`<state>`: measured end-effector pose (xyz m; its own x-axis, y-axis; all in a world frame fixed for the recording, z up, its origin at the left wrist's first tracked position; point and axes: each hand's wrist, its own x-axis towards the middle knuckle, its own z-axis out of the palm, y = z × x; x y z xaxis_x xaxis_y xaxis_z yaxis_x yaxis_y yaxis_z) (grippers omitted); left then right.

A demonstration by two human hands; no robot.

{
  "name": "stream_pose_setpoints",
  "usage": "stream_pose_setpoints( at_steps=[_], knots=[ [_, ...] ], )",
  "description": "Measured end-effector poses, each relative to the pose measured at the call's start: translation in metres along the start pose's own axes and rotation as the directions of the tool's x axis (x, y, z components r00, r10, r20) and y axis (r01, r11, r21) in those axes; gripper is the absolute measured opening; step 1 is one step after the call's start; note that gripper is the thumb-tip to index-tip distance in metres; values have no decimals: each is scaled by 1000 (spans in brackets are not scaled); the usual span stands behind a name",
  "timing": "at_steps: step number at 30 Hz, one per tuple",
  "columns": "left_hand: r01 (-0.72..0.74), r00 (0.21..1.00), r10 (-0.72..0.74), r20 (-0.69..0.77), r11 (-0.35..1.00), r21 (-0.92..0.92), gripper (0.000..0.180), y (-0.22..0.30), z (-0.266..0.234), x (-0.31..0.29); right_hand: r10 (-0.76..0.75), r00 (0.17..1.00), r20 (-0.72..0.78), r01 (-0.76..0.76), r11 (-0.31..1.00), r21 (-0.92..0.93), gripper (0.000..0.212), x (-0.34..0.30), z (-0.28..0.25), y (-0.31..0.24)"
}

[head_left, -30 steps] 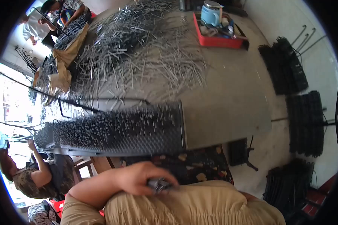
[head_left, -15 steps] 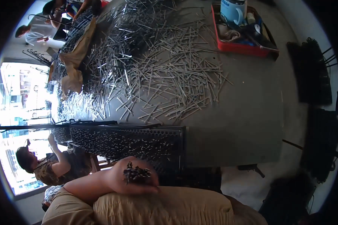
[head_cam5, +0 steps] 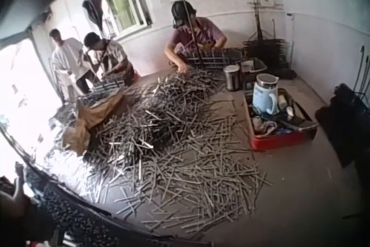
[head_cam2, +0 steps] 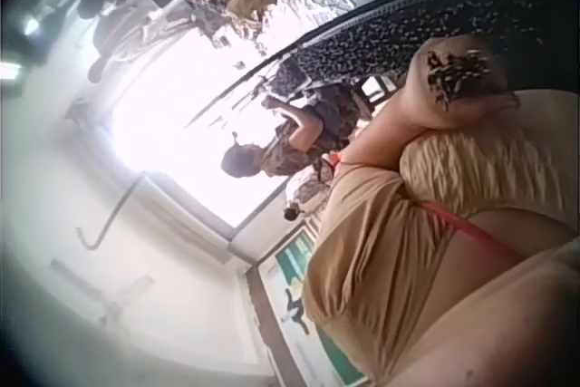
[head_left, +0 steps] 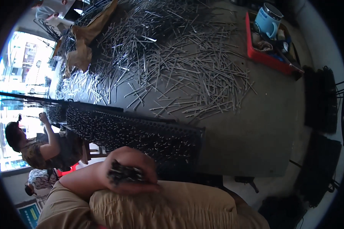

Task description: Inserting thin metal pins manually into a grid template as part of an assembly process.

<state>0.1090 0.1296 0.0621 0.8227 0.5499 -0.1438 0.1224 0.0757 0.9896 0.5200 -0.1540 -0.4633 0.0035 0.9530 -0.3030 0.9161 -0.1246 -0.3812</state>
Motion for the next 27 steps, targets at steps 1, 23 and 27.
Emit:
stream_pose_setpoints(
  at_steps=[1, 23, 27],
  knots=[
    [-43, 999, 39, -37, 992, -123, 15, -6, 1, -10, -15, 1000, -17, 15, 999, -38, 41, 1, -1, 2],
    [65, 983, -169, -68, 670, -739, 23, -115, 35, -152, -143, 949, 282, -190, 454, 871, 12, -59, -332, -328],
    [70, 991, -129, -13, 616, -785, 22, -103, 35, -144, -453, 891, 29, 122, 302, 945, 16, -31, -338, -396]
  ],
)
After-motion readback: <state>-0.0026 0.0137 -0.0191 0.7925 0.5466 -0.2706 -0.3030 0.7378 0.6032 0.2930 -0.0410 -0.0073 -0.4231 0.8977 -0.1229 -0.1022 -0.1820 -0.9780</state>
